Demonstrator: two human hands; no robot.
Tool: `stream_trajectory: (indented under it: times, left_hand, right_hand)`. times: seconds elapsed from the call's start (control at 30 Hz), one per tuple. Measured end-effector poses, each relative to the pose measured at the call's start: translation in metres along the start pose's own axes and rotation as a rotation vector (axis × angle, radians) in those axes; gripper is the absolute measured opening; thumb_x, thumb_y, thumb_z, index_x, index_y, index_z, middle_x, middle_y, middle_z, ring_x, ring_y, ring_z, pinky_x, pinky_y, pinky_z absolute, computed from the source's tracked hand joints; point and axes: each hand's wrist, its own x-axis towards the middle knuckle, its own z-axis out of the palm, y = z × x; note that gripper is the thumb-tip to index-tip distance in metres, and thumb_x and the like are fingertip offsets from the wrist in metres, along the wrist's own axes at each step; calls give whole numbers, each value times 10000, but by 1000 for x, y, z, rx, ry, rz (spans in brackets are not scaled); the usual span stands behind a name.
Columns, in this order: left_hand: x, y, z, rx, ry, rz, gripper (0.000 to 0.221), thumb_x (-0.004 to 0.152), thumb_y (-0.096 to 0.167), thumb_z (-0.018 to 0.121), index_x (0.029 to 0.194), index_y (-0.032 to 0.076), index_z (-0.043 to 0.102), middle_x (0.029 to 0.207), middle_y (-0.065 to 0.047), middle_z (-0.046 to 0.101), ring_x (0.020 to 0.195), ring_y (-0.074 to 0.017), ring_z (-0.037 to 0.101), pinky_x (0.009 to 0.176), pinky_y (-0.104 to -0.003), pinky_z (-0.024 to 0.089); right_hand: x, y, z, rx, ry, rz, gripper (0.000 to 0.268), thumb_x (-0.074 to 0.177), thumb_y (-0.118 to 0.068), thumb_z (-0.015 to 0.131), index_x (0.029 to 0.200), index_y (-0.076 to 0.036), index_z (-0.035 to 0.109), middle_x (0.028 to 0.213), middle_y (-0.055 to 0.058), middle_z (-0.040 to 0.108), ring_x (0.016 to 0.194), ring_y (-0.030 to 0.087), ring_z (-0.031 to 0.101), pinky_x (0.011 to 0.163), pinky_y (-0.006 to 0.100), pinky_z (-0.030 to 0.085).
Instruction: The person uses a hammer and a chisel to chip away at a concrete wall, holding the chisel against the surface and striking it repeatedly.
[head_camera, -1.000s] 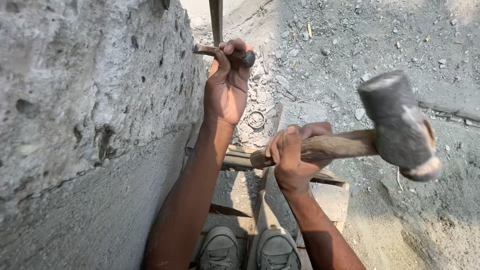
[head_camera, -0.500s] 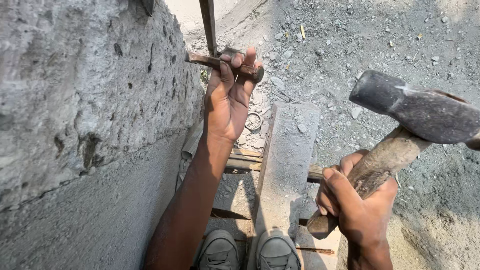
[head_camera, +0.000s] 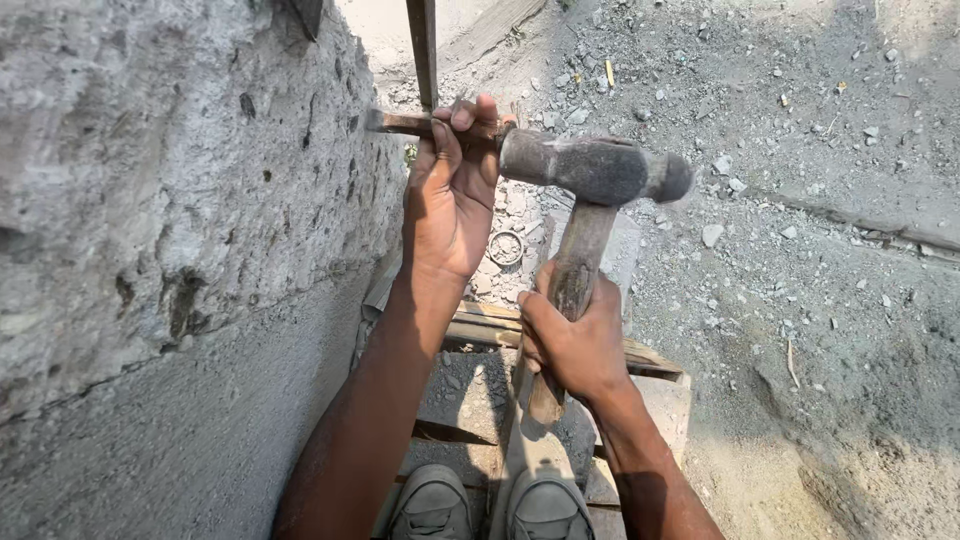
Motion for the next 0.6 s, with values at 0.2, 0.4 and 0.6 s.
stream_trajectory:
  times: [0.2,0.4,0.6]
  left_hand:
    - [10,-3,-7,-120,-84,40,97,1131,116,550,1181,33,547,1202,-73,608,1365,-242,580,1202,-388,548]
    - [20,14,-29,-245,150,53,161,1052,98,560,1132,-42,566,1259,-149,642,1363,-230,557,1264,-392,475]
    - [-13,-17,-33,46,49,-54,179,1072,166,619,1135,2,581,1170,-119,612,1334,-330,572,1174,-541,488]
  right_hand:
    - [-27,-15,-20,698,295,-296,143,950,-25,618,938,-91,492,583,-23,462,418,63,450,372,291,456]
    - [12,18,-4,-185,-103,293,132,858,-91,679,919,-55,568,619,41,636,454,123,587,433,301,513]
    - [-56,36,-12,176,34,439,168,855,-91,714,851,-7,569,573,64,557,399,148,523,352,331,403]
